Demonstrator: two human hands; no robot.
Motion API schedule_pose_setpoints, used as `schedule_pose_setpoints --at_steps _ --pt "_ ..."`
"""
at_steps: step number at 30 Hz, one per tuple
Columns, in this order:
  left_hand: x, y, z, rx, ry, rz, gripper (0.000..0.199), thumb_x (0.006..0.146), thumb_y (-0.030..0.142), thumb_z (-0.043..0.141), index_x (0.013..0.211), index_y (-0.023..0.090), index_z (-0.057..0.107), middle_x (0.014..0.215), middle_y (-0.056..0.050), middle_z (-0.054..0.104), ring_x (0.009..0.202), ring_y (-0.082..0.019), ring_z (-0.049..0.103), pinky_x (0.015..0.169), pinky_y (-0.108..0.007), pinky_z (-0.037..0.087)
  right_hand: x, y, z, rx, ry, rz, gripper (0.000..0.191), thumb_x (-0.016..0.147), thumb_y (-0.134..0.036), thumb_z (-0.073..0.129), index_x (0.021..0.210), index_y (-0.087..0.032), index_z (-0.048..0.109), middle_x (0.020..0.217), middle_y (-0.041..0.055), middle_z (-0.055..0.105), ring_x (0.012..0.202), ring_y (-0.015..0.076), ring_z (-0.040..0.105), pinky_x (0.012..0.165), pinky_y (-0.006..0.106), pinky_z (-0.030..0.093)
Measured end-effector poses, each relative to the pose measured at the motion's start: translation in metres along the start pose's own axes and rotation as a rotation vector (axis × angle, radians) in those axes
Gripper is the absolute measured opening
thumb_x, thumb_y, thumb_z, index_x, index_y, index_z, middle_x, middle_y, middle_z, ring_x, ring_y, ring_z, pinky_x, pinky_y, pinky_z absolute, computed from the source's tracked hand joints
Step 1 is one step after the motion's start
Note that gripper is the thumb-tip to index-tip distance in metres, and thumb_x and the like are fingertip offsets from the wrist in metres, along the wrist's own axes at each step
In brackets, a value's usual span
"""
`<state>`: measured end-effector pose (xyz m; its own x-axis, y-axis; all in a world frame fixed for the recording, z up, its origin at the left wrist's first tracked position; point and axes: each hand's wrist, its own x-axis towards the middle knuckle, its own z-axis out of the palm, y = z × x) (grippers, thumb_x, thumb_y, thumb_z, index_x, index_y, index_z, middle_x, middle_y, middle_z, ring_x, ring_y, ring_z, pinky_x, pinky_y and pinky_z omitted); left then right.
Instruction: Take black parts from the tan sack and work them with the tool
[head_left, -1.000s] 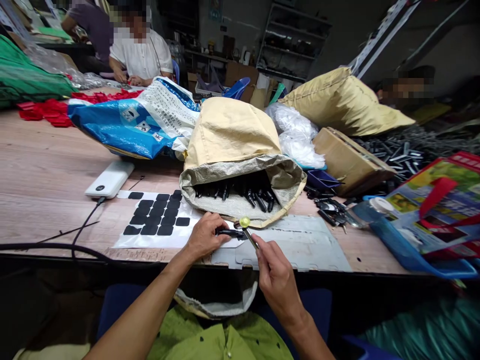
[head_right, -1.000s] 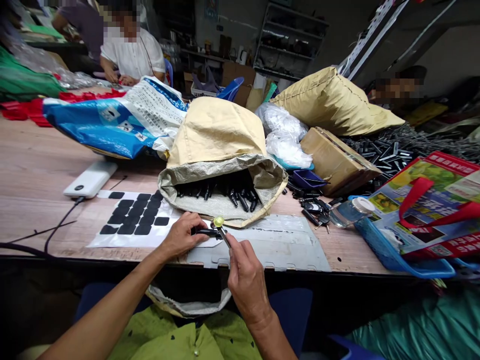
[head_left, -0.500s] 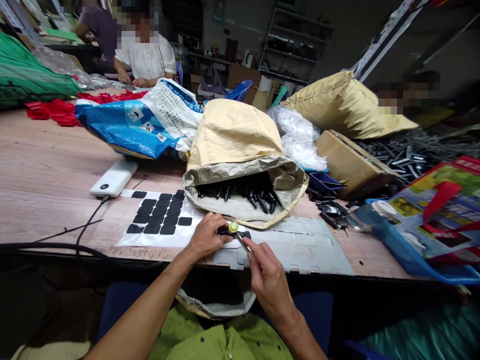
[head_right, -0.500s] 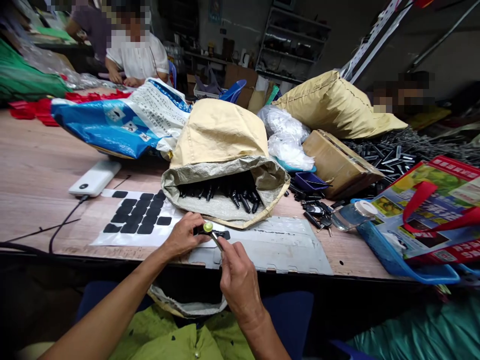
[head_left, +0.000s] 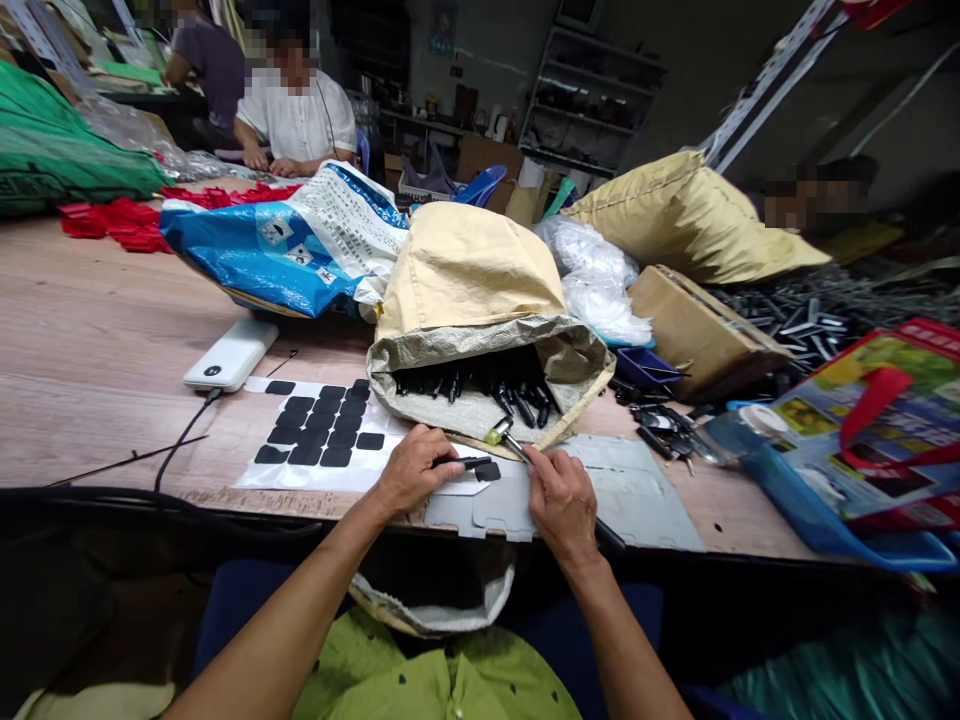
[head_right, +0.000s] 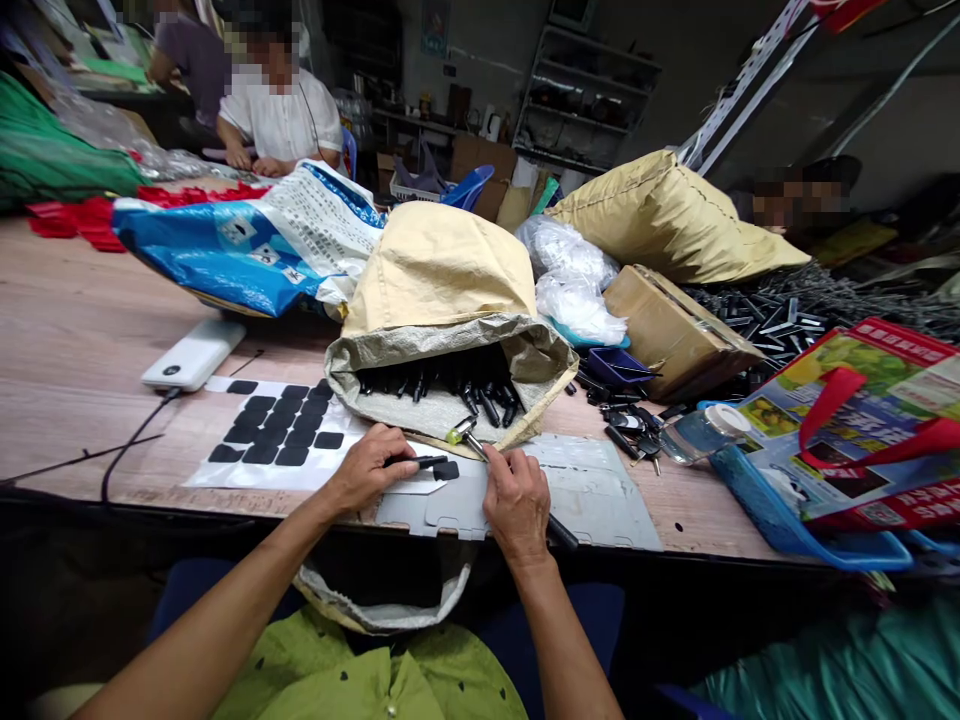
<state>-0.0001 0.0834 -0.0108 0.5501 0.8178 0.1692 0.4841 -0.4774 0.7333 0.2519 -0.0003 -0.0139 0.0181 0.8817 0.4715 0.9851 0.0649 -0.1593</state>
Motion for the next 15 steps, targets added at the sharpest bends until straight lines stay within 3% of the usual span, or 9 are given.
schedule_pose_setpoints --at_steps 8,12,15 --pt "0.001 -0.001 0.001 0.036 -0.006 0.016 0.028 0.096 0.038 0.053 0.086 0.023 0.074 0.088 -0.004 0.066 0.094 -0.022 0.052 0.084 -0.035 0.039 -0.003 -0.002 0.001 0.015 0.007 0.032 0.036 0.096 -0.017 0.046 0.125 -0.023 0.067 0.095 0.0069 0.061 0.089 0.0219 0.051 0.083 0.033 0.04" --pt "-0.008 0.017 -0.003 0.068 0.016 0.064 0.028 0.098 0.038 0.051 0.089 0.022 0.073 0.088 -0.005 0.066 0.093 -0.022 0.052 0.085 -0.036 0.04 -0.003 -0.002 0.001 0.007 0.001 0.039 0.035 0.097 -0.019 0.047 0.125 -0.023 0.067 0.096 0.0067 0.062 0.09 0.0222 0.052 0.083 0.032 0.04" --pt "-0.031 0.038 -0.004 0.021 -0.095 0.141 0.03 0.102 0.039 0.045 0.104 0.023 0.07 0.095 -0.005 0.068 0.091 -0.021 0.057 0.083 -0.034 0.043 -0.003 -0.003 0.001 0.008 -0.003 0.042 0.035 0.097 -0.02 0.047 0.125 -0.023 0.067 0.096 0.0071 0.062 0.091 0.0226 0.052 0.084 0.033 0.04"
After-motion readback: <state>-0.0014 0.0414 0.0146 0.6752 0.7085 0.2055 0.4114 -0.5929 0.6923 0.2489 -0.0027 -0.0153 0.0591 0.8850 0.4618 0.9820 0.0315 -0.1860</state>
